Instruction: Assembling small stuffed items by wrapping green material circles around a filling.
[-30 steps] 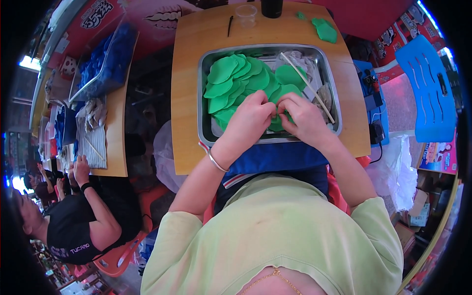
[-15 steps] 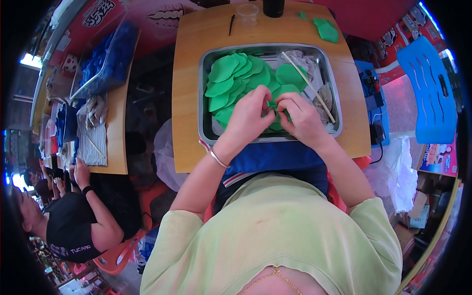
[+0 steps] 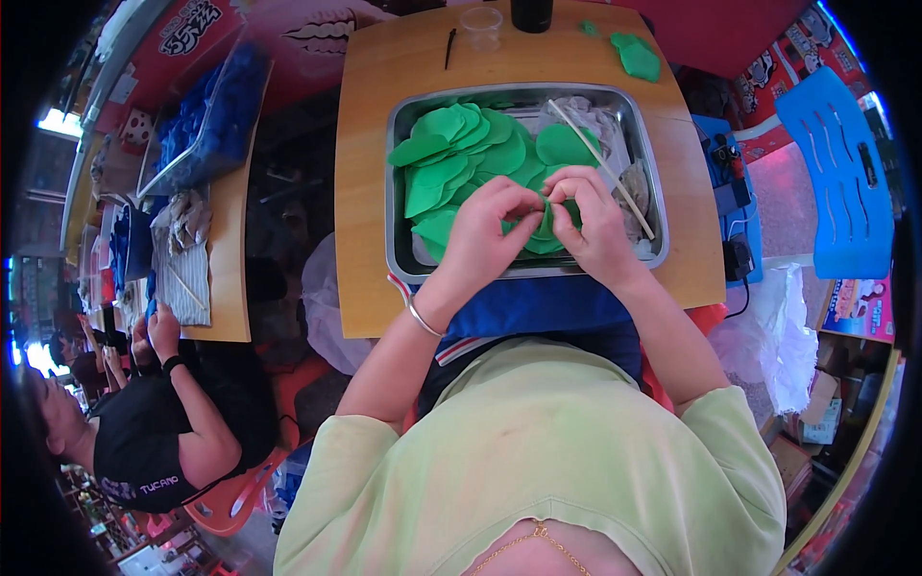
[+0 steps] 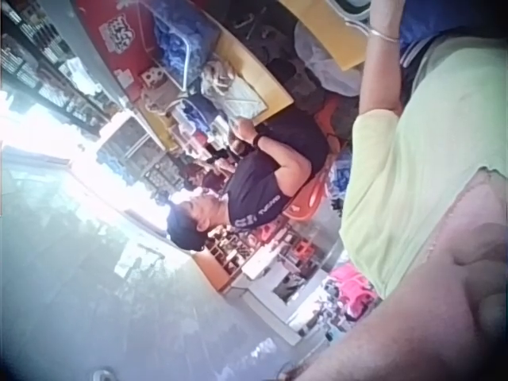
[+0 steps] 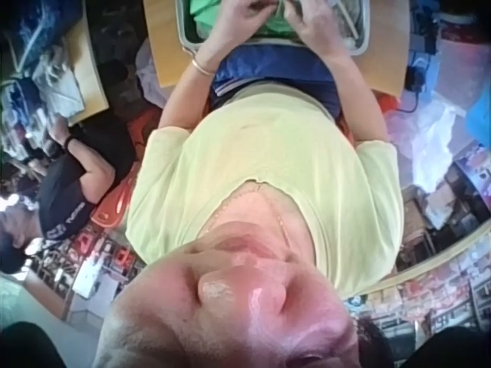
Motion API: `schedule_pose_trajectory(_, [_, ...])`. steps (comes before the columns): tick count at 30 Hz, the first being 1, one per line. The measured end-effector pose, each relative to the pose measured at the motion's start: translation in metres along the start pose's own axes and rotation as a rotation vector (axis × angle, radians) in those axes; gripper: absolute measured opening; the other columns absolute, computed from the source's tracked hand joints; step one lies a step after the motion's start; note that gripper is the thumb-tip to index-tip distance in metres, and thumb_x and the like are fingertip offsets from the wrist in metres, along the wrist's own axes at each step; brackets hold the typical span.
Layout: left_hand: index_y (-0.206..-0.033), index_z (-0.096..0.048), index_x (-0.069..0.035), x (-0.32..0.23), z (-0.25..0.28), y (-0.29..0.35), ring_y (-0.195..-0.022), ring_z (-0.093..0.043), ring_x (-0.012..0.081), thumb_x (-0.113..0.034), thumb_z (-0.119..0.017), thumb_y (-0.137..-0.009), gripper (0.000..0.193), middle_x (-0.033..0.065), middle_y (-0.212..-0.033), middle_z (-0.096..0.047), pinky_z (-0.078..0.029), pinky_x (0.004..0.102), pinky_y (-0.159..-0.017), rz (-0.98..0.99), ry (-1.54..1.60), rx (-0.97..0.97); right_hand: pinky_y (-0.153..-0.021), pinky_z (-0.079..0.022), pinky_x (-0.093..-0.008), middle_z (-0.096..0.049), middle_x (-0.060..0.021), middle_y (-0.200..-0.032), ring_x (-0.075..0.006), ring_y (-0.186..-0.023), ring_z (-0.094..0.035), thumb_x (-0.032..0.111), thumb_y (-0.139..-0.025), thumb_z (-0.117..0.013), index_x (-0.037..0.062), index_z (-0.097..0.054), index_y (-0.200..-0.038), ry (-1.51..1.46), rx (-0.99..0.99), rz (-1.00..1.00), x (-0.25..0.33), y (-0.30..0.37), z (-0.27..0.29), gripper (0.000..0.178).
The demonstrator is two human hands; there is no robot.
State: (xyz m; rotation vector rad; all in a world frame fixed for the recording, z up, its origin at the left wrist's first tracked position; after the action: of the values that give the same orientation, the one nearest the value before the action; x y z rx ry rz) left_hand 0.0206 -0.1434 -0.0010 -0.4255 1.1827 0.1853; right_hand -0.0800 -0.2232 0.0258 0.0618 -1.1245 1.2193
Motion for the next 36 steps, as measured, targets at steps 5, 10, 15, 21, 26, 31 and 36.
schedule_pose_trajectory(5, [-0.097,-0.062,-0.006,-0.039,-0.002,0.007,-0.089,-0.056,0.0274,-0.01,-0.071,-0.076,0.023,0.0104,-0.095,-0.055,-0.049,0.0357,-0.073,-0.269,-0.322,-0.051,-0.082,-0.047,-0.0338,-0.056,-0.0127,-0.098,-0.0251,-0.089,-0.057,-0.005,-0.079,-0.055,0.0017,-0.05,-0.087,-0.038,-0.067,-0.015,-0.003,-0.003,0.013,0.011])
schedule_pose_trajectory(10, [-0.096,-0.062,-0.008,-0.026,0.003,0.004,-0.092,-0.054,0.0302,-0.012,-0.073,-0.074,0.025,0.0116,-0.098,-0.054,-0.047,0.0382,-0.075,-0.199,-0.384,0.126,-0.08,-0.048,-0.0311,-0.053,-0.012,-0.102,-0.0209,-0.09,-0.058,-0.006,-0.082,-0.053,0.0014,-0.05,-0.087,-0.155,0.012,-0.089,-0.004,0.005,0.005,0.009])
schedule_pose_trajectory(15, [-0.088,-0.063,-0.007,-0.045,0.004,0.006,-0.09,-0.055,0.029,-0.009,-0.07,-0.073,0.016,0.0093,-0.095,-0.055,-0.047,0.039,-0.074,-0.328,-0.287,0.217,-0.08,-0.049,-0.0298,-0.051,-0.0114,-0.105,-0.0187,-0.095,-0.058,-0.005,-0.084,-0.052,0.0007,-0.049,-0.089,-0.158,0.041,-0.108,-0.007,0.01,0.004,0.008])
schedule_pose_trajectory(21, [-0.089,-0.065,-0.006,-0.022,-0.009,0.0,-0.09,-0.055,0.0285,-0.001,-0.066,-0.071,0.019,0.0095,-0.094,-0.056,-0.047,0.0383,-0.075,-0.293,-0.623,0.164,-0.083,-0.047,-0.0316,-0.055,-0.0123,-0.107,-0.0224,-0.098,-0.057,0.0,-0.082,-0.059,0.0011,-0.054,-0.101,-0.125,0.087,-0.234,-0.008,0.024,0.023,0.019])
schedule_pose_trajectory(26, [-0.092,-0.062,-0.007,-0.018,-0.017,-0.001,-0.089,-0.055,0.0279,-0.005,-0.068,-0.072,0.021,0.0085,-0.092,-0.055,-0.047,0.0378,-0.074,-0.348,-0.548,0.12,-0.084,-0.047,-0.03,-0.06,-0.0054,-0.103,-0.0164,-0.097,-0.058,0.007,-0.085,-0.063,0.001,-0.062,-0.1,-0.716,0.868,-0.576,0.005,0.111,0.051,0.016])
schedule_pose_trajectory(31, [-0.092,-0.059,-0.01,-0.015,-0.017,-0.007,-0.092,-0.055,0.0269,-0.011,-0.069,-0.072,0.022,0.0072,-0.095,-0.055,-0.048,0.0374,-0.074,-0.335,-0.592,0.085,-0.086,-0.047,-0.0338,-0.066,-0.012,-0.104,-0.0226,-0.099,-0.061,0.018,-0.086,-0.058,0.0043,-0.066,-0.106,0.062,1.155,-0.776,-0.096,0.22,0.065,0.025])
schedule_pose_trajectory(36, [-0.089,-0.058,-0.012,-0.017,-0.015,-0.013,-0.096,-0.056,0.027,-0.016,-0.07,-0.072,0.021,0.0073,-0.101,-0.055,-0.049,0.0375,-0.074,-0.315,-0.788,0.146,-0.097,-0.041,-0.04,-0.058,-0.0138,-0.122,-0.0287,-0.115,-0.053,0.031,-0.091,-0.048,0.0092,-0.057,-0.119,0.441,1.027,-0.692,-0.182,0.236,0.054,0.037])
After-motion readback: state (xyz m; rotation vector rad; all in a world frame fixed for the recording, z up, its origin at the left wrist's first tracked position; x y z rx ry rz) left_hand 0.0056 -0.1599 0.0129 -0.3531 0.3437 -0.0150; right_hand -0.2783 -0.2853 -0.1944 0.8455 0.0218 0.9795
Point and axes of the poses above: each hand's wrist, its own y-axis away from the middle knuckle, its own z-axis out of the back of the hand, x = y × z, the point moved 8 cm from there along -y, towards the middle knuckle
